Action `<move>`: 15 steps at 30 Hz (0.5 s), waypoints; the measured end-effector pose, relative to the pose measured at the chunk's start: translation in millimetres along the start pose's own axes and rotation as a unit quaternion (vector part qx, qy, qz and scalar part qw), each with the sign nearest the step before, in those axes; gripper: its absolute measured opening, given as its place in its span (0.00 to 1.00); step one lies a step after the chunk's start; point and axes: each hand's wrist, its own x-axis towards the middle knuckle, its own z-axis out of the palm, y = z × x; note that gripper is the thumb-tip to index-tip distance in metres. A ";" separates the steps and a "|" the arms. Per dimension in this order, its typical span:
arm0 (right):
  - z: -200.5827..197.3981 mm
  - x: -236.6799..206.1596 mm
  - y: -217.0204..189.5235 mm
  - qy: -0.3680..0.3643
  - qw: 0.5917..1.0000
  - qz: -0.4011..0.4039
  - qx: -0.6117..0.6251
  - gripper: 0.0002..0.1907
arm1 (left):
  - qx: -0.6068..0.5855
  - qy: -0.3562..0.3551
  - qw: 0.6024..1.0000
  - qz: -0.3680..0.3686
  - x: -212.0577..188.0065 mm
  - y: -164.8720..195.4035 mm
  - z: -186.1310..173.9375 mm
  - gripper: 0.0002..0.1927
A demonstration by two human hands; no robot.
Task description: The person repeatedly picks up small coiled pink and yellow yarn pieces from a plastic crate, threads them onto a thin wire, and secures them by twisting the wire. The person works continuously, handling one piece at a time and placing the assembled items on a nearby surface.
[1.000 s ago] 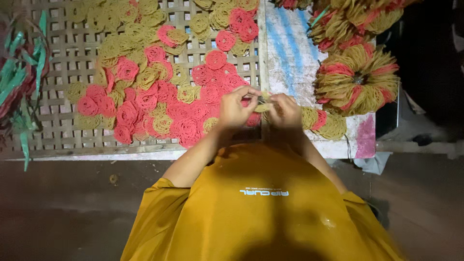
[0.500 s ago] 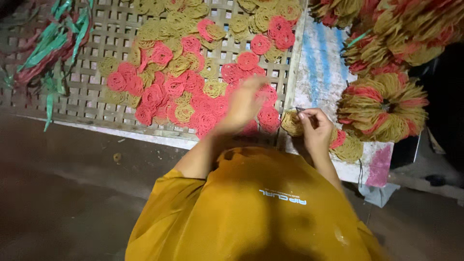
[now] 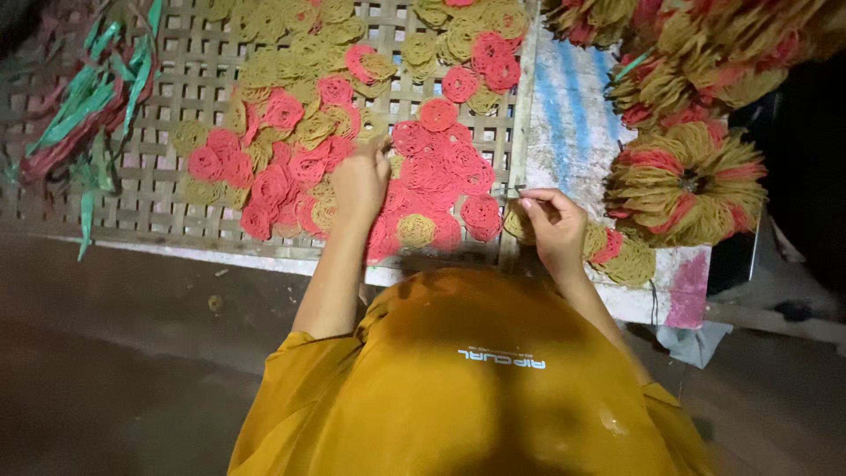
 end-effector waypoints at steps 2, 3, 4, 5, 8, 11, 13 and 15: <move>3.2 -3.5 -5.0 0.006 1.000 0.012 -0.019 0.05 | -0.127 -0.026 0.991 -0.036 0.8 4.6 9.8 0.18; 5.6 -5.2 -7.8 0.008 0.999 0.017 -0.030 0.05 | -0.308 -0.073 0.948 -0.021 -1.0 10.8 20.1 0.18; 7.6 -6.8 -10.6 0.011 0.999 0.021 -0.041 0.04 | -0.478 -0.120 0.870 -0.008 -3.8 19.7 34.2 0.19; 8.5 -8.5 -13.7 0.011 0.997 -0.018 -0.072 0.04 | -0.630 -0.163 0.759 0.001 -6.4 27.9 47.7 0.19; 11.1 -9.9 -23.4 0.016 0.983 -0.102 -0.151 0.04 | -0.625 -0.239 0.743 -0.015 -26.1 48.2 85.1 0.19; 13.7 -7.9 -30.4 0.031 0.974 -0.117 -0.189 0.04 | -0.606 -0.244 0.756 0.024 -39.4 62.8 109.9 0.19; 15.1 -6.3 -32.6 0.039 0.972 -0.124 -0.196 0.04 | -0.612 -0.252 0.749 0.031 -45.5 69.5 116.4 0.18; 15.6 -4.4 -32.3 0.040 0.974 -0.094 -0.200 0.04 | -0.604 -0.251 0.754 0.052 -49.5 74.7 116.2 0.18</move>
